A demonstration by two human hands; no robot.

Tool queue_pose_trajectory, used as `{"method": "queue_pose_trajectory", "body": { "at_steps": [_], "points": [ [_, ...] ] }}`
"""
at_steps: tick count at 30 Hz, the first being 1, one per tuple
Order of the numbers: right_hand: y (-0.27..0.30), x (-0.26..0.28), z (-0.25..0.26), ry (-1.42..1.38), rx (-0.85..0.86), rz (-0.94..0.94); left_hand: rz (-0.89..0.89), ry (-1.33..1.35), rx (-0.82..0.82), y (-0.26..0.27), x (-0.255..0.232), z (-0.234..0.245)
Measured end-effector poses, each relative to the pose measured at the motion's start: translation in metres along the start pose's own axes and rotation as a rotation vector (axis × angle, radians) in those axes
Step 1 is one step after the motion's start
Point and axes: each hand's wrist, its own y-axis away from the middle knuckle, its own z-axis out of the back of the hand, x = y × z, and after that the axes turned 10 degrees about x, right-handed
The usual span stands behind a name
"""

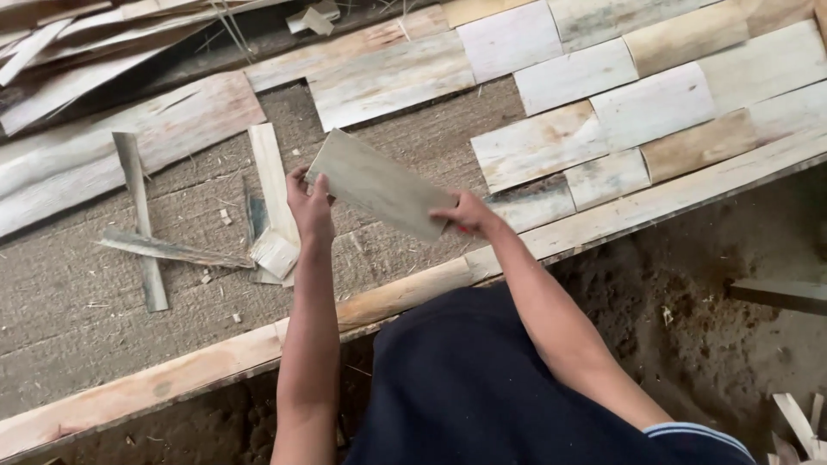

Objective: The person uses a red utility knife to cut small pieces of wood on a workbench. They measure and mark a longer plank, then cut it into smaller sections, placing the finished pieces into a growing stack.

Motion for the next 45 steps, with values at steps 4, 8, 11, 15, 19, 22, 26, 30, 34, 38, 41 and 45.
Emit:
{"method": "queue_pose_trajectory", "body": {
  "at_steps": [4, 8, 11, 15, 19, 22, 26, 30, 34, 38, 41, 45],
  "points": [
    [-0.006, -0.011, 0.077, -0.24, -0.195, 0.132, 0.064, 0.035, 0.128, 0.029, -0.02, -0.034],
    [0.016, 0.003, 0.123, -0.41, -0.222, 0.075, 0.035, 0.077, 0.146, 0.023, 0.018, -0.062],
    [0.034, 0.015, 0.143, -0.418, -0.134, -0.112, -0.001, 0.12, 0.185, 0.04, 0.012, -0.092],
    [-0.019, -0.042, 0.201, -0.41, -0.122, 0.08, -0.219, -0.057, 0.313, 0.052, -0.001, -0.127],
    [-0.056, -0.073, 0.234, -0.345, -0.23, 0.203, 0.157, 0.149, 0.193, 0.035, 0.049, -0.126],
    [-0.048, -0.056, 0.234, -0.263, -0.223, 0.235, 0.24, 0.069, 0.119, 0.025, 0.078, -0.131],
    [-0.056, -0.05, 0.255, -0.057, -0.33, 0.162, 0.187, -0.385, 0.152, 0.024, 0.071, -0.163],
    [-0.078, -0.046, 0.273, 0.297, -0.436, 0.005, 0.206, -0.527, 0.137, 0.007, 0.098, -0.173],
    [-0.084, -0.03, 0.281, 0.366, -0.422, -0.01, 0.246, -0.546, 0.143, -0.013, 0.124, -0.169],
    [-0.089, -0.009, 0.286, 0.162, -0.444, 0.047, 0.337, -0.556, 0.118, -0.017, 0.109, -0.179],
    [-0.081, 0.01, 0.275, 0.121, -0.45, 0.089, 0.323, -0.534, 0.095, -0.02, 0.115, -0.175],
    [-0.095, 0.007, 0.268, 0.225, -0.49, 0.123, 0.312, -0.383, 0.034, -0.01, 0.112, -0.167]
  ]
}}
